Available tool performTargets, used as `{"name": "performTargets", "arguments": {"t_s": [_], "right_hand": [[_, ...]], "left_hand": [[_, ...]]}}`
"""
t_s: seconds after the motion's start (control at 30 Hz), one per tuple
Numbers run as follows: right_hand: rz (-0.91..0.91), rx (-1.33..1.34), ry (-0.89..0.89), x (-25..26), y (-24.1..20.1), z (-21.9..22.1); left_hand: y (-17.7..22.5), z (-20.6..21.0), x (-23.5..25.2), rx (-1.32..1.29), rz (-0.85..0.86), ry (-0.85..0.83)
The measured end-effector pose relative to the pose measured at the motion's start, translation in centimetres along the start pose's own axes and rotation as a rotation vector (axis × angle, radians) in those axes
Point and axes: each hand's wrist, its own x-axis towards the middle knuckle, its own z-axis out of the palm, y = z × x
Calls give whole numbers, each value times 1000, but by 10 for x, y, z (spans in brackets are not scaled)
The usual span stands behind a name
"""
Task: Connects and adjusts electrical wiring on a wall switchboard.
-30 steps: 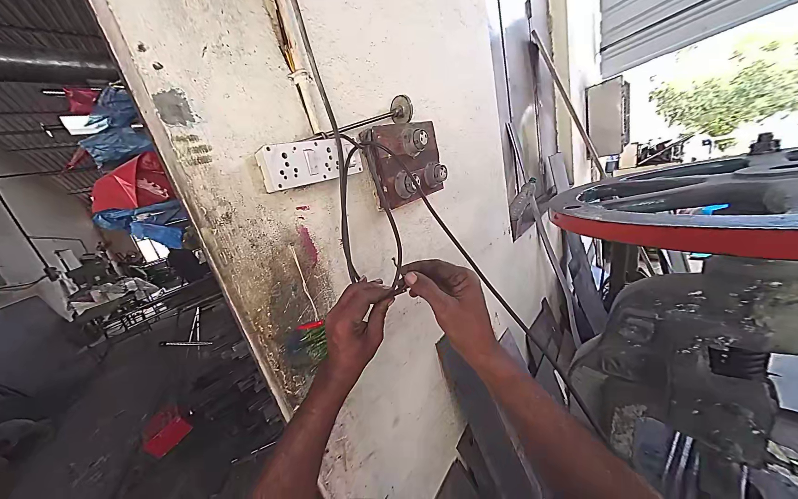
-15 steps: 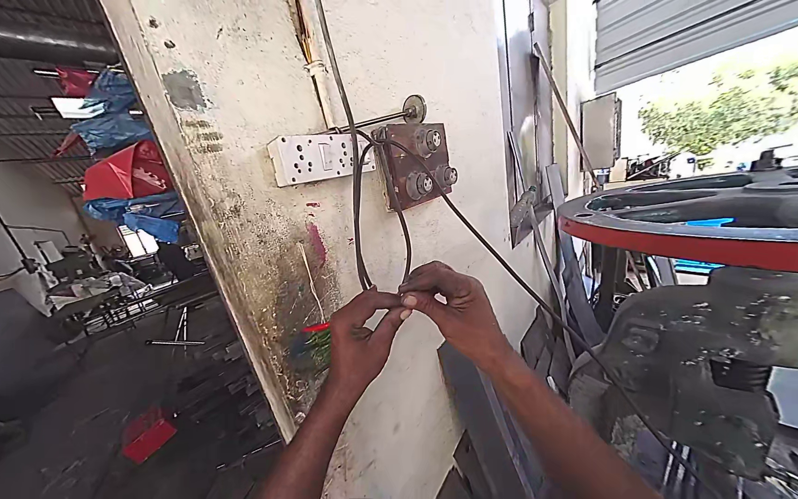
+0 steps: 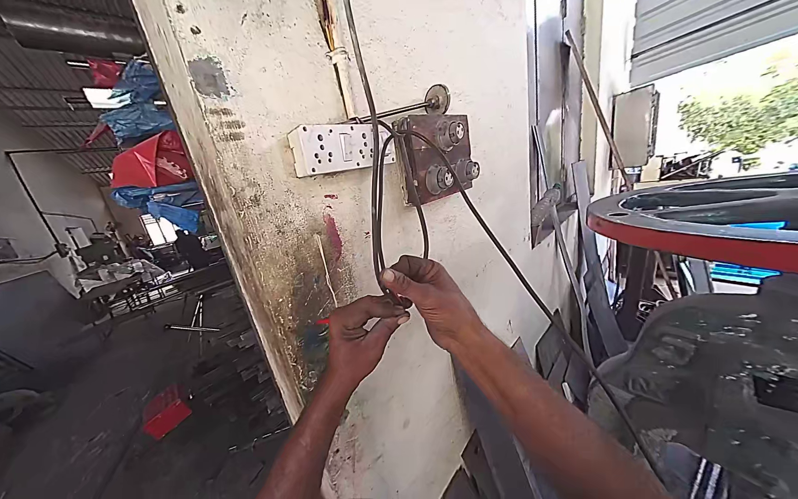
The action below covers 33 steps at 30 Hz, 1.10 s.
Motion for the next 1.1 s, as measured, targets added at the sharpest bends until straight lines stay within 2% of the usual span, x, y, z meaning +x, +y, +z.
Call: {"name": "performTargets", "arguments": {"t_s": [0.17, 0.33, 0.4, 0.53, 0.63, 0.67, 0.77, 0.83, 0.97, 1.1], "right_hand": [[-131, -238, -87, -1, 5, -4], [-215, -581, -177, 11, -3, -6], [-225, -546, -141, 12, 1, -5], [-167, -230, -80, -2, 21, -7], [-343, -410, -224, -15, 29, -18], [-393, -495, -199, -18, 32, -18], [-549, -708, 47, -23, 41, -13], [-625, -763, 132, -24, 41, -11], [-623, -576, 115, -26, 39, -4], [-550, -303, 69, -26, 41, 0]], "left_hand": [[12, -9, -6, -178, -231, 67], [12, -16, -4, -200, -324, -4], [13, -13, -3, -246, -327, 50], [16, -6, 1, -300, -372, 207], [20, -3, 2, -339, -424, 347], [21, -4, 2, -294, -423, 359], [22, -3, 2, -64, -359, 305], [25, 0, 4, -32, -344, 281], [31, 4, 9, -93, -360, 301], [32, 6, 12, -197, -470, 383]]}}
